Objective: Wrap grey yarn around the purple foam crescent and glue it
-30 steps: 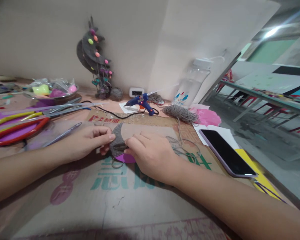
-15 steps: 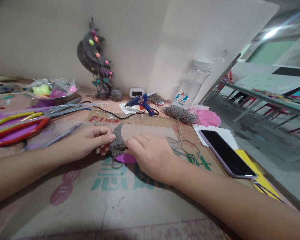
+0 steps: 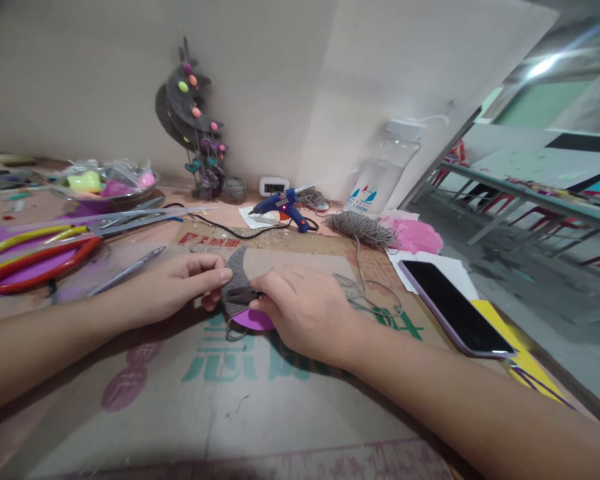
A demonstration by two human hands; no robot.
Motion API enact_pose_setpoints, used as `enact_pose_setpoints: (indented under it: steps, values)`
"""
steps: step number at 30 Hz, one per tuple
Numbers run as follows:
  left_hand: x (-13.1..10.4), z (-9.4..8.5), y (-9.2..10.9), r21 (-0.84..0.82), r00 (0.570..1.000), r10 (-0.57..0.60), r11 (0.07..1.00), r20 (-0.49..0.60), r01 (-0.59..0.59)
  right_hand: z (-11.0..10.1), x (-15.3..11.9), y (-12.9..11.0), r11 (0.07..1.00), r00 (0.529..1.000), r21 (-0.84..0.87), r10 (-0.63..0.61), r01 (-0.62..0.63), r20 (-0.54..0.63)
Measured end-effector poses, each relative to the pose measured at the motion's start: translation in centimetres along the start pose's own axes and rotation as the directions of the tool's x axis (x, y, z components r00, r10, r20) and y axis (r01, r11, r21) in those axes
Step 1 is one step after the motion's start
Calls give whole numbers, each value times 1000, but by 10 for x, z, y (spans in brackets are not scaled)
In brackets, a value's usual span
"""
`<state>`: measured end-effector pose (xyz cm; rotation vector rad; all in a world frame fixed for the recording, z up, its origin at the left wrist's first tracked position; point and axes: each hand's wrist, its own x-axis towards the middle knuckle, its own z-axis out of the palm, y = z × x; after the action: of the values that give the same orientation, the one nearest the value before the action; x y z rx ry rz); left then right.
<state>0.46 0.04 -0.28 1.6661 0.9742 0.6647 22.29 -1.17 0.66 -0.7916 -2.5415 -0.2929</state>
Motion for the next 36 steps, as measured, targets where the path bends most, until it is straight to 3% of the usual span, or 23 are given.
enact_pose_setpoints:
  steps: [11, 24, 30, 36]
  values:
    - [1, 0, -1, -10, 1000, 5, 1000, 6, -5, 0, 1, -1, 999, 999, -51, -4, 7, 49]
    - [0, 0, 0, -9, 1000, -6, 1000, 13, 6, 5, -1, 4, 989, 994, -98, -104, 106, 34]
    - [2, 0, -2, -28, 1000, 12, 1000, 1, -12, 2, 0, 4, 1000, 999, -15, -22, 21, -35]
    - [1, 1, -1, -16, 1000, 21, 1000, -4, -21, 0, -1, 3, 999, 999, -24, -42, 41, -34]
